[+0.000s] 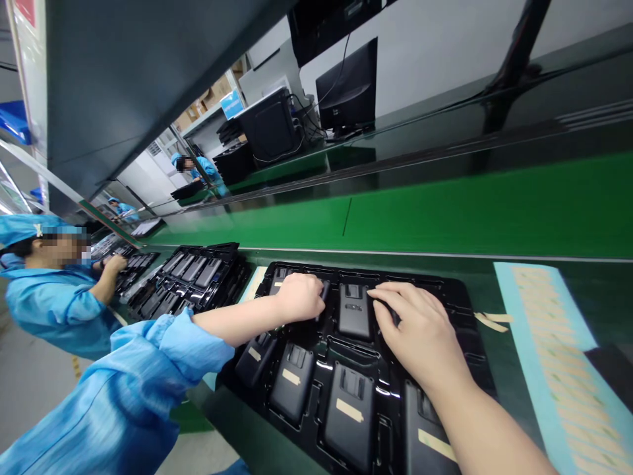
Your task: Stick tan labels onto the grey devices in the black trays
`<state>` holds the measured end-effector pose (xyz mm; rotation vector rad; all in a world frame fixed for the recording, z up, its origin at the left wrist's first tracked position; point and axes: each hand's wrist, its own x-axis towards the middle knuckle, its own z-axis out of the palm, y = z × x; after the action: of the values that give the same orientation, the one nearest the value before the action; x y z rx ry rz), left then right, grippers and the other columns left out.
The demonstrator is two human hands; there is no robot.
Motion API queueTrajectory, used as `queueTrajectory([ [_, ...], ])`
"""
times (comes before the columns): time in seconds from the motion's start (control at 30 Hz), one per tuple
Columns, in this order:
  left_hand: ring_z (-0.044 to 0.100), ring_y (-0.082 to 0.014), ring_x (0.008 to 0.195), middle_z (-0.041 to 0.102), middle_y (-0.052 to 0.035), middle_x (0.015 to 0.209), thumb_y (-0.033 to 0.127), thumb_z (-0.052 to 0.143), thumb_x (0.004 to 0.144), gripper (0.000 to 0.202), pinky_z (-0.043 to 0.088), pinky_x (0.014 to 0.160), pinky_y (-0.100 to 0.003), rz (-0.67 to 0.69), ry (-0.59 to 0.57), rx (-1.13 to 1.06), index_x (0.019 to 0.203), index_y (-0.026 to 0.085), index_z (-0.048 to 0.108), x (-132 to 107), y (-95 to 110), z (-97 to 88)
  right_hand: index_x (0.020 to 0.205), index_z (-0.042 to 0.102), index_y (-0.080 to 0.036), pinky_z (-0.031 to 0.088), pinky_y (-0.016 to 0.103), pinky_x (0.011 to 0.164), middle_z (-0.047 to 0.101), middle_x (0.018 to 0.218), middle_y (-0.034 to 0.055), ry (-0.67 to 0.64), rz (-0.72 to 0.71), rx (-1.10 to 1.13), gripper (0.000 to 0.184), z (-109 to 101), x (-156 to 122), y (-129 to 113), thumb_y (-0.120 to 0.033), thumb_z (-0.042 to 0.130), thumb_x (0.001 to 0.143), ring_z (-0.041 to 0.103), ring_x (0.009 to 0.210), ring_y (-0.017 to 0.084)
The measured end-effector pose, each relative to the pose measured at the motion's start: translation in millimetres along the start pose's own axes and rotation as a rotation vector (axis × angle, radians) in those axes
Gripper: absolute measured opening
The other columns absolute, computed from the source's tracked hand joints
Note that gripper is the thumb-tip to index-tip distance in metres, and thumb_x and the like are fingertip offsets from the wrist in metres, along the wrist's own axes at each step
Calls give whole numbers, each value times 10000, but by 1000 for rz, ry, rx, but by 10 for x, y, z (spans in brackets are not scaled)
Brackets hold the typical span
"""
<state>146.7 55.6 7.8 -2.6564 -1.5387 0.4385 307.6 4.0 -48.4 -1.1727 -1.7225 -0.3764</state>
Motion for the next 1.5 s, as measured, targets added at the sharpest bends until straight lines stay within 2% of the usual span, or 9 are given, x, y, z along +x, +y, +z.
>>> queueTrajectory([
  [0.23,603,-233,799,650,-89,809,201,449,706,229,473,720,-314,-80,26,-108,803,133,645,-24,-103,19,749,564,-223,463,345,642,597,746,28,-24,38,20,224,8,-10,22,-285,356,806,561,673,182],
  [0.63,567,-160,660,611,-6,628,182,486,656,106,447,693,-252,-182,58,-409,610,176,582,-43,-224,58,747,546,-216,467,329,614,590,733,30,-5,-13,-7,235,-11,23,-14,-278,335,830,567,659,180],
  [0.8,536,-126,603,574,17,580,173,502,637,95,437,635,-218,-230,71,-577,545,169,527,-50,-292,106,741,548,-217,467,329,620,591,740,31,-7,4,-11,245,3,7,7,-293,332,828,569,667,178],
  [1.17,571,-121,660,609,-8,619,120,539,607,148,455,670,-218,-316,100,-933,472,153,487,-43,-396,269,764,541,-205,457,324,619,582,746,35,-5,-38,-32,268,29,-4,22,-307,312,859,561,658,175],
  [1.5,563,-106,605,610,-19,612,119,511,633,160,447,595,-209,-375,108,-1157,477,144,488,-36,-443,397,770,539,-200,445,321,628,577,758,34,-29,-40,-36,283,6,-9,23,-322,305,870,560,663,171],
])
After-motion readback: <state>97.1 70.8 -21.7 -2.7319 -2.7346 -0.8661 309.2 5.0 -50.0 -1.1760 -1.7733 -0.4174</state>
